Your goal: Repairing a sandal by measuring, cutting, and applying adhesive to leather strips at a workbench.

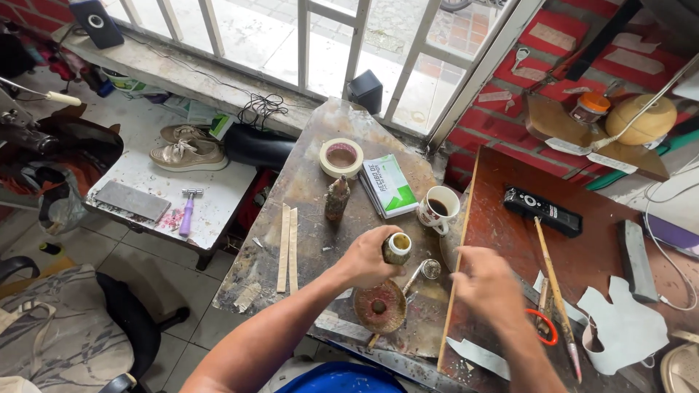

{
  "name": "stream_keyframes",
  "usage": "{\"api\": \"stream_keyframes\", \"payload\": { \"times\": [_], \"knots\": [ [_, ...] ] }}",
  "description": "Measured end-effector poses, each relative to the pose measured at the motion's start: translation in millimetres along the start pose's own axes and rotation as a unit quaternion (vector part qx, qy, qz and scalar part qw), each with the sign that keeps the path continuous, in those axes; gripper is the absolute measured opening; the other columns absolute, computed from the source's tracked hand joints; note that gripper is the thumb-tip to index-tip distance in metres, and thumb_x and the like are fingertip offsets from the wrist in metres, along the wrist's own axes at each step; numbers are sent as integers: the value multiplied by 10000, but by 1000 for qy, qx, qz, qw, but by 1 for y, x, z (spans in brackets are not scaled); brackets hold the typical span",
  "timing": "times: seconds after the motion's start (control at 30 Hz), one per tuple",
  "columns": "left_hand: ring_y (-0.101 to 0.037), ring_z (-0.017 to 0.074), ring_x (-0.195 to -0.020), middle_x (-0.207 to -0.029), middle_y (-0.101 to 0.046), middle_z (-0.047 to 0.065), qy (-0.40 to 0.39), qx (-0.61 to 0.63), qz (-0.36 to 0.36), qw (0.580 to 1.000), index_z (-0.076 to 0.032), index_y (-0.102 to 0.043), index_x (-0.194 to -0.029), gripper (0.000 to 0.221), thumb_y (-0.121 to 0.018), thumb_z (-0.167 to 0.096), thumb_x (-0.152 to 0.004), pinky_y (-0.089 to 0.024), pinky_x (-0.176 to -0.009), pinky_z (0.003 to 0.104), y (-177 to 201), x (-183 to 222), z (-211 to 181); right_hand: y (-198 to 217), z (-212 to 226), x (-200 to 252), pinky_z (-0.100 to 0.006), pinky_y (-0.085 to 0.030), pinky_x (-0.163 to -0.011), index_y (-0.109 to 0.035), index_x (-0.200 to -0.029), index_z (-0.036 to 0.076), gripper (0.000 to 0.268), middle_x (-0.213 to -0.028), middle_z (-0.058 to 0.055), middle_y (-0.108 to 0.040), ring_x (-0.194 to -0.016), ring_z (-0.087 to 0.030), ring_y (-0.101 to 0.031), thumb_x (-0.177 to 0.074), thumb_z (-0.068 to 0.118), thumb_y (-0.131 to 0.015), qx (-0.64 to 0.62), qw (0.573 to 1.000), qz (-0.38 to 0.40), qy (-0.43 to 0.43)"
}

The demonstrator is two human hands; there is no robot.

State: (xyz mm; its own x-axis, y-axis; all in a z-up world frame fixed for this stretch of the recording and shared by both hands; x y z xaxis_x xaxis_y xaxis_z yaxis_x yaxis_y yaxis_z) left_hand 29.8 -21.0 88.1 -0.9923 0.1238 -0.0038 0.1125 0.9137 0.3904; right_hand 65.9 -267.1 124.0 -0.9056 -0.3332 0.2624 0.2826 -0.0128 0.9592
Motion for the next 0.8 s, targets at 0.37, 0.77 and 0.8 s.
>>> {"api": "stream_keyframes", "payload": {
  "times": [0.37, 0.77, 0.8],
  "knots": [
    [-610, 368, -1243, -1374, -628, 209, -15, -57, -83, 995, -33, -467, -1438, 888, -925, -193, -695, -490, -1043, 464, -19, -29, 51, 6, -115, 51, -500, -566, -971, -542, -1486, 334, 480, -1412, -73, -706, -1259, -354, -674, -1024, 371, -421, 28, 922, 51, -383],
    [-392, 432, -1439, -1554, -372, 301, 86, -40, -4, 995, -55, -218, -1575, 984, -850, -188, -832, -364, -1173, 575, 27, 40, 0, 4, -104, 51, -507, -578, -861, -674, -1347, 258, 444, -1389, -82, -666, -1162, -335, -682, -1021, 310, -377, -8, 926, 37, -374],
    [-392, 432, -1439, -1554, -372, 301, 85, -39, -4, 996, -55, -218, -1575, 984, -850, -188, -832, -364, -1173, 575, 30, 48, 1, 6, -102, 51, -507, -578, -861, -674, -1347, 258, 444, -1389, -82, -666, -1162, -335, -682, -1021, 310, -377, -8, 927, 36, -374]
  ]
}}
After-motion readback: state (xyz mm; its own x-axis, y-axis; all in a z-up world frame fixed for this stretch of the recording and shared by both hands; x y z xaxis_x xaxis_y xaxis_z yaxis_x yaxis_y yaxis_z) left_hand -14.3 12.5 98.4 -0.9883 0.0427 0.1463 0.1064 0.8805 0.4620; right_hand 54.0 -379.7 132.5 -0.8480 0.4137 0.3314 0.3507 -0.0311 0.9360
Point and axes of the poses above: each hand's wrist, its own x-axis away from the middle knuckle, its own y-axis out of the back of the hand, z = x × y, the point moved 3 cm from there along -x, towards the middle knuckle
